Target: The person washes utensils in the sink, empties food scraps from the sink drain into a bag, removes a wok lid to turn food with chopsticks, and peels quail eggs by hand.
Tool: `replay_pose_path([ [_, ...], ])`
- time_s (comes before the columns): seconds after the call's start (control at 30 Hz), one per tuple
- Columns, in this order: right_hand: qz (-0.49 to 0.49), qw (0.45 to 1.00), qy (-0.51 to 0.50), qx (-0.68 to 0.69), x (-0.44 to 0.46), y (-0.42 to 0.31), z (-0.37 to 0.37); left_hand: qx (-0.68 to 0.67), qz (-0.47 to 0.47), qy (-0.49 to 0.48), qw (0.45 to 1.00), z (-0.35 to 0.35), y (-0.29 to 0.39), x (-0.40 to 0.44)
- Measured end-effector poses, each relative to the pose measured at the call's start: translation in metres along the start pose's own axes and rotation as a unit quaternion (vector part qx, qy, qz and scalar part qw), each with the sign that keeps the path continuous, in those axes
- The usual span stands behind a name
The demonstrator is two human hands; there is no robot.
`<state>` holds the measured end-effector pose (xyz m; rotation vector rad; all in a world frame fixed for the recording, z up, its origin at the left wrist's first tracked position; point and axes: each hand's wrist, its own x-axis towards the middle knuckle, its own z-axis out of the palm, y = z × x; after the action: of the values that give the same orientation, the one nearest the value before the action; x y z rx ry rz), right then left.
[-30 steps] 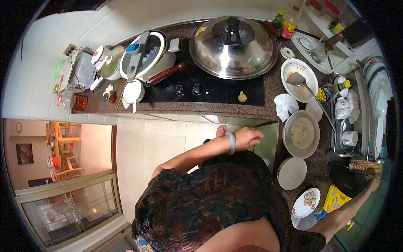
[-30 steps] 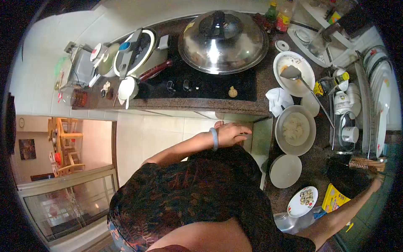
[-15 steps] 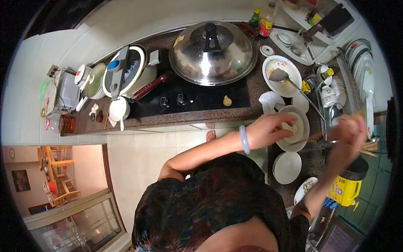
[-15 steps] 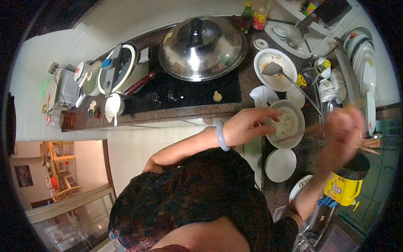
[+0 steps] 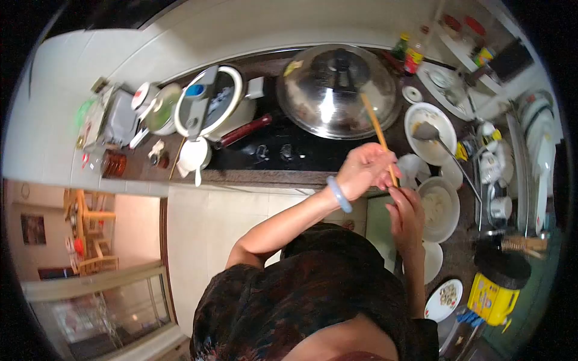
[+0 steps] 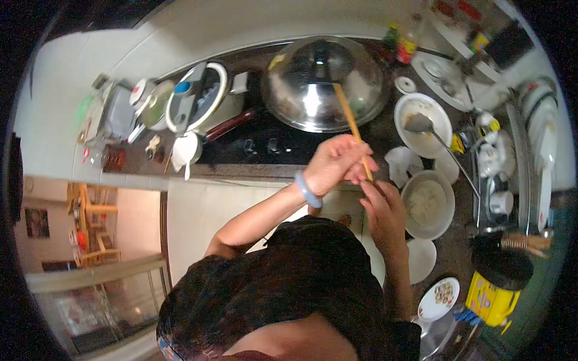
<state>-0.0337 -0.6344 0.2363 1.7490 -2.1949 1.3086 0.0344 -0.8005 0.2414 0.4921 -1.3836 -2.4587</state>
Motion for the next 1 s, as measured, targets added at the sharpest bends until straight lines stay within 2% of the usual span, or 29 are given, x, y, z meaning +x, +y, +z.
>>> replay_pose_path([
  [0.03,-0.01,1.0,-0.008,0.012,0.0,-0.003,0.004,-0.005,-0.003,0.0,1.0,-0.001,-0.003,0.001],
  [0.1,0.019,0.996,0.075,-0.039,-0.002,-0.006,0.005,-0.001,-0.023,-0.012,1.0,-0.005,-0.014,0.004],
  [0.17,-0.021,0.988,0.123,-0.087,-0.003,0.009,-0.004,0.063,-0.01,-0.005,0.998,-0.016,-0.007,0.008],
  [0.23,0.138,0.977,0.153,0.047,-0.019,0.016,-0.014,0.105,0.024,0.067,0.992,-0.038,0.009,0.012],
  [0.3,0.121,0.967,0.22,0.041,-0.028,0.028,-0.025,0.08,0.048,0.124,0.988,-0.066,0.028,0.02],
  [0.33,0.116,0.968,0.216,0.047,-0.032,0.028,-0.03,0.072,0.051,0.15,0.985,-0.08,0.036,0.027],
  [0.4,0.197,0.943,0.256,0.086,-0.04,0.028,-0.041,0.042,0.044,0.18,0.982,-0.097,0.048,0.045],
  [0.43,0.196,0.943,0.255,0.087,-0.04,0.031,-0.043,0.023,0.037,0.186,0.982,-0.101,0.053,0.056],
  [0.47,0.198,0.939,0.265,0.097,-0.041,0.032,-0.046,-0.005,0.011,0.156,0.988,-0.107,0.057,0.069],
  [0.6,0.235,0.917,0.306,0.101,-0.043,0.03,-0.056,-0.044,-0.034,0.137,0.989,-0.101,0.074,0.097],
  [0.67,0.25,0.905,0.329,0.099,-0.049,0.029,-0.059,0.0,-0.061,0.138,0.988,-0.095,0.084,0.101],
  [0.7,0.258,0.898,0.338,0.114,-0.052,0.029,-0.062,-0.061,-0.07,0.173,0.981,-0.084,0.091,0.099],
  [0.8,0.242,0.896,0.353,0.118,-0.059,0.023,-0.072,-0.03,-0.084,0.155,0.984,-0.092,0.091,0.114],
  [1.0,0.276,0.87,0.397,0.097,-0.074,0.024,-0.083,-0.028,-0.073,0.172,0.982,-0.09,0.121,0.114],
])
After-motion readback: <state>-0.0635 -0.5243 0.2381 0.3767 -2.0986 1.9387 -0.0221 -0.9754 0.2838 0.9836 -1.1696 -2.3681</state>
